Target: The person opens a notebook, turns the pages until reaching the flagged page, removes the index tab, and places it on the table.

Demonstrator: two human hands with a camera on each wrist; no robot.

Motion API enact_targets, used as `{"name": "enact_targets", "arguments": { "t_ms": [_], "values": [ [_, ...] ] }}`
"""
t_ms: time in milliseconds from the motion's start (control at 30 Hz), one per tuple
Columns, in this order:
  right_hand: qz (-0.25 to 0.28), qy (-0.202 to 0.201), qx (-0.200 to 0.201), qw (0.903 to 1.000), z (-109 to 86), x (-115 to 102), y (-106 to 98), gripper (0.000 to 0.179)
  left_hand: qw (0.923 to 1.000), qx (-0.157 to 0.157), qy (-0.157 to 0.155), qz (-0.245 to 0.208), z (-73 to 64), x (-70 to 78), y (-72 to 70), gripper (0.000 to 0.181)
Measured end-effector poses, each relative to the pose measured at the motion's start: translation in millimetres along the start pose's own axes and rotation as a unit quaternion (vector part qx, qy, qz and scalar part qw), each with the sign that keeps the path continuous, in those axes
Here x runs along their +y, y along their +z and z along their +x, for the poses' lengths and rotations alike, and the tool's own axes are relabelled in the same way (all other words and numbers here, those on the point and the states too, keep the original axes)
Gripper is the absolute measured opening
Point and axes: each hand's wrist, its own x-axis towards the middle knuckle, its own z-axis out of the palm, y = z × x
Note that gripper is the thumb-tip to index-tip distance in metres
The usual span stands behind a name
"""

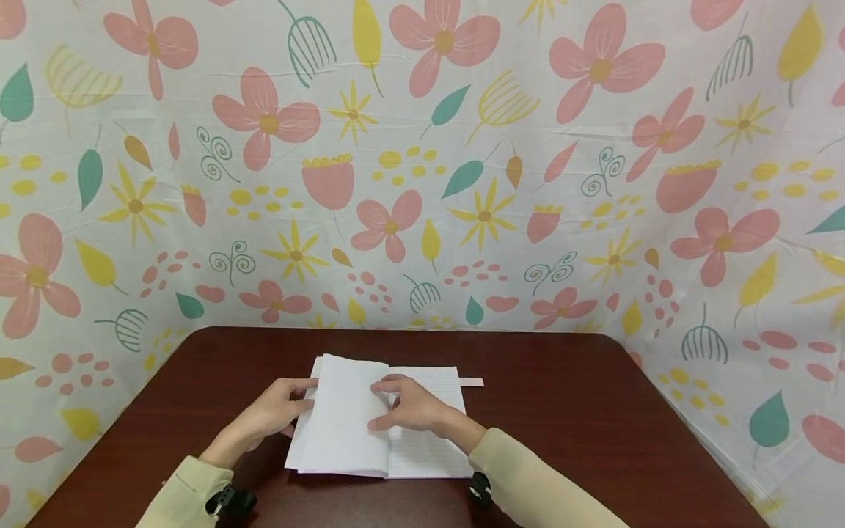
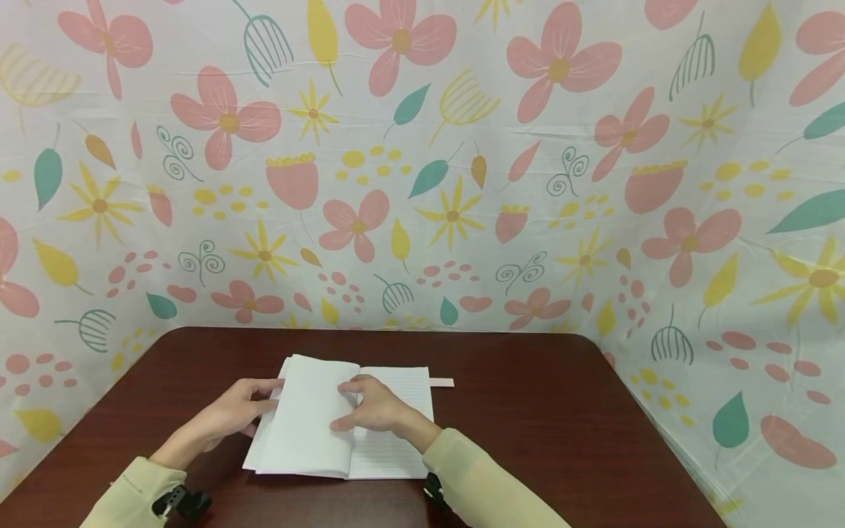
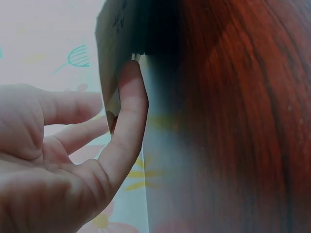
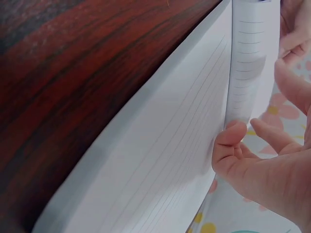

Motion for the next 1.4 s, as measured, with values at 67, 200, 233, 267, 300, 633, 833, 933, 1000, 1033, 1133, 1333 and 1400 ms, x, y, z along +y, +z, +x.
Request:
{"name": "enact_targets", "arguments": {
  "t_ms": [67, 200, 233, 267, 300, 633, 833, 933, 1000, 1033, 1133, 1333, 1400],
  "values": [
    [-0.003, -0.001, 0.001, 1.0000, 0.2, 0, 0, 0.067, 1.0000, 0.002, -0.005, -0.003, 0.2, 0.1, 0.3, 0.048],
    [-0.003, -0.002, -0.002, 1.0000, 1.0, 0, 1, 0.065, 0.9996, 0.016, -0.023, -0.004, 1.8, 1.0, 1.9, 0.049],
    [-0.003, -0.002, -0.003, 1.0000, 1.1, 0, 1, 0.065, 0.9995, 0.019, -0.026, -0.002, 2.1, 1.4, 2.4, 0.051],
    [-0.003, -0.001, -0.004, 1.0000, 1.1, 0, 2, 0.066, 0.9993, 0.022, -0.029, 0.003, 2.3, 1.7, 2.9, 0.054],
    [-0.004, 0.000, -0.005, 1.0000, 1.1, 0, 2, 0.066, 0.9992, 0.025, -0.031, 0.007, 2.6, 1.8, 3.3, 0.057],
    [-0.018, -0.002, -0.016, 0.9997, -1.9, 0, -2, 0.067, 0.9986, 0.041, -0.027, 0.021, 1.1, 2.5, 6.6, 0.064],
    [-0.022, -0.003, -0.018, 0.9996, -10.3, 2, -13, 0.068, 0.9983, 0.046, -0.023, 0.029, 0.3, 3.4, 7.4, 0.064],
    [-0.029, -0.008, -0.016, 0.9994, -16.0, 6, -21, 0.068, 0.9983, 0.046, -0.019, 0.031, 0.3, 3.7, 7.2, 0.065],
    [-0.038, -0.014, -0.015, 0.9991, -20.8, 10, -26, 0.069, 0.9982, 0.046, -0.017, 0.035, 0.3, 3.4, 7.1, 0.066],
    [-0.043, -0.020, -0.015, 0.9988, -23.5, 12, -29, 0.069, 0.9982, 0.045, -0.015, 0.037, 0.5, 3.1, 6.9, 0.067],
    [-0.060, -0.032, -0.011, 0.9976, -33.3, 19, -37, 0.072, 0.9982, 0.044, -0.011, 0.040, 1.0, 2.1, 6.1, 0.071],
    [-0.099, -0.042, 0.003, 0.9942, -53.1, 32, -56, 0.075, 0.9983, 0.040, -0.006, 0.042, 3.2, -0.5, 4.4, 0.079],
    [-0.109, -0.041, 0.008, 0.9932, -59.4, 37, -63, 0.076, 0.9984, 0.040, -0.006, 0.040, 3.3, -0.7, 4.6, 0.078]
  ]
}}
